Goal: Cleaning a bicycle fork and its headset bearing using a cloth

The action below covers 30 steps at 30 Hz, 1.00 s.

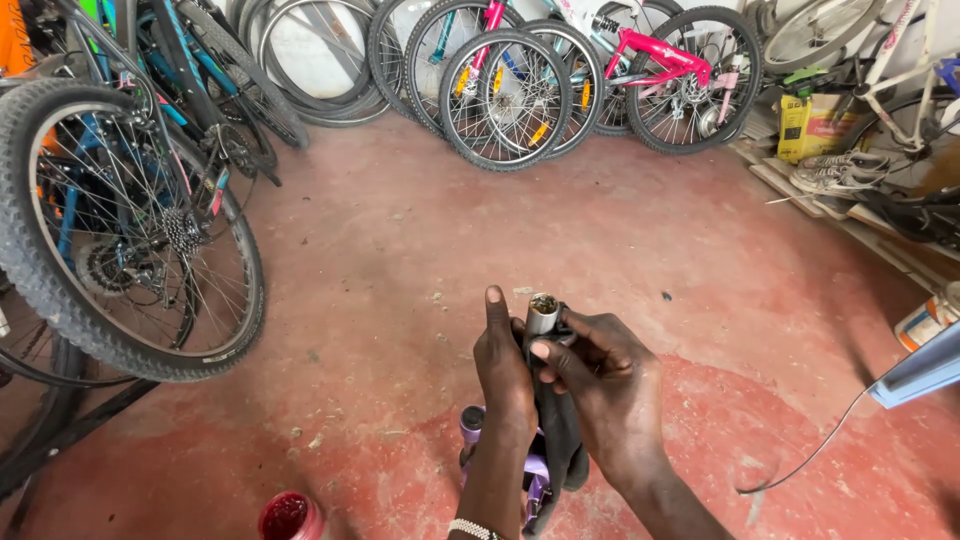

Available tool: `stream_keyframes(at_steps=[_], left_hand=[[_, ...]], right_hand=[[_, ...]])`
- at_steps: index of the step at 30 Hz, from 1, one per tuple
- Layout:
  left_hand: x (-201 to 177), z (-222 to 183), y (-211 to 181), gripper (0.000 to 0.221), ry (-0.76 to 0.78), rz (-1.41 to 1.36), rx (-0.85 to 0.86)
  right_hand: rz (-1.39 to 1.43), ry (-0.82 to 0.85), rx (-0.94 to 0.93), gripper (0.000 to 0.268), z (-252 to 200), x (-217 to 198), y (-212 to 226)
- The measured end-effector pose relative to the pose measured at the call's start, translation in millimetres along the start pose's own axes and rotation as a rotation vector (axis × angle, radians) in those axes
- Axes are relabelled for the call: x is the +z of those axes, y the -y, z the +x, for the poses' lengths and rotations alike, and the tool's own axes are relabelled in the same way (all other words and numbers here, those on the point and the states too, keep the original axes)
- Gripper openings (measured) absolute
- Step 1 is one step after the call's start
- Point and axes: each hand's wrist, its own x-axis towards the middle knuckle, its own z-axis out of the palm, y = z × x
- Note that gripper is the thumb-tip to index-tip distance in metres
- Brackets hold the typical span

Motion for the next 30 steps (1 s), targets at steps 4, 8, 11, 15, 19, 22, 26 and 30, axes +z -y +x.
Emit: stream_keyframes(at_steps=[4, 8, 11, 15, 19, 22, 26, 30], left_hand=[[3.5, 2.1, 6.1, 0.058, -0.029, 0.003, -0.014], [4.5, 2.7, 11.0, 0.058, -0.055, 0.085, 0.043], [5.0, 1.5, 11.5, 0.060, -0.032, 0.104, 0.079], [5.5, -1.6, 7.9, 0.060, -0.061, 0.176, 0.039], [-7.0, 17.7, 33.9, 0.056, -0.019, 0.109, 0.150], [-10.3, 17.9, 37.9, 0.059, -0.013, 0.113, 0.130], [-15.5, 25.2, 33.3, 0.055, 0.037, 0.154, 0.108], [-19.5, 17.3, 27.6, 0.059, 0.077, 0.092, -0.011]], right_hand=[[-0.003, -0.056, 0.065, 0.028, -1.7, 3.9, 16.6], [-0.054, -0.102, 0.052, 0.035, 1.4, 4.0, 24.6], [-0.232, -0.127, -0.029, 0.034, 4.5, 5.1, 27.0], [-0.558, -0.126, 0.016, 0.025, 9.3, 13.3, 43.0], [-0.566, -0.114, -0.176, 0.018, 24.0, 12.1, 30.6], [-0.550, -0.126, -0.053, 0.015, 30.7, 12.9, 25.2], [-0.010, -0.203, 0.134, 0.026, 32.4, 13.9, 9.2], [0.142, -0.150, 0.043, 0.014, 30.8, -5.2, 12.9]])
